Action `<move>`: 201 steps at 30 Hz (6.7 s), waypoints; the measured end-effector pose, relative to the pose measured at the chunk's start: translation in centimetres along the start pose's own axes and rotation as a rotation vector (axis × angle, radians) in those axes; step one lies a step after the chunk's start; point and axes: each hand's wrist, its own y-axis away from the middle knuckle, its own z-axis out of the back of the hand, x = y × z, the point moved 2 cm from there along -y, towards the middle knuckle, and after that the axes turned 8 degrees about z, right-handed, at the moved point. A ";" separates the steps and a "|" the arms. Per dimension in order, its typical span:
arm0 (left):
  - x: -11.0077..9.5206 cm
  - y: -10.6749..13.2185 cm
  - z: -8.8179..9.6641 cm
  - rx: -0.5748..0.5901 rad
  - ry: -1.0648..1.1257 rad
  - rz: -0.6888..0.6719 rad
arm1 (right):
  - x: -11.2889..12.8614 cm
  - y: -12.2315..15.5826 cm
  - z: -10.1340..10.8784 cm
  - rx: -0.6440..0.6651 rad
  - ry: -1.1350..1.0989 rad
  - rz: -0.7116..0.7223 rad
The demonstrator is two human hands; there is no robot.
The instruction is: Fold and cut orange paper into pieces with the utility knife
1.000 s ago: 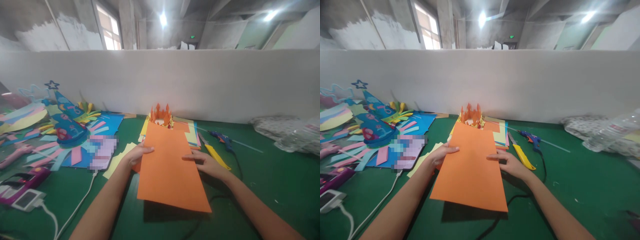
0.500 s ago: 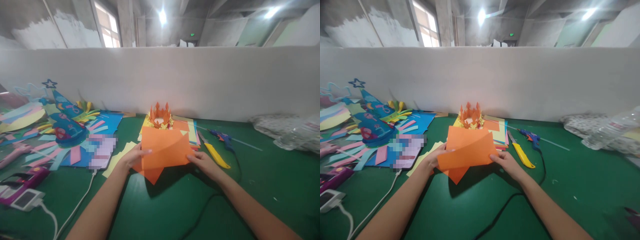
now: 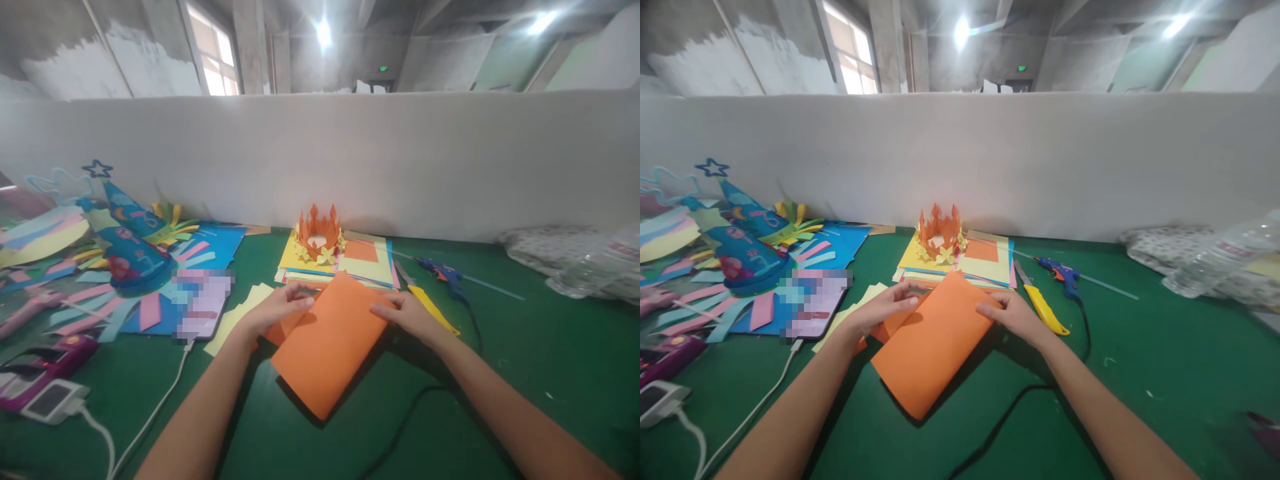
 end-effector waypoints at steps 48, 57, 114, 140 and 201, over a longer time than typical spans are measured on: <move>2.6 -1.2 -5.5 -0.382 0.342 -0.124 | 0.7 0.5 -6.5 -0.095 -0.680 -0.196; 2.9 -1.4 -5.5 -0.398 0.357 -0.137 | 0.8 0.5 -6.5 -0.133 -0.663 -0.220; 3.4 -1.2 -0.7 -0.687 -0.824 -0.123 | 0.5 1.0 -9.4 0.353 0.718 0.426; 2.2 -0.6 1.3 -0.651 -0.753 0.041 | 0.6 0.9 -9.7 0.340 0.757 0.440; 1.8 -0.8 -1.3 -0.281 0.166 0.001 | -1.4 -1.1 -5.9 -0.326 -0.833 -0.131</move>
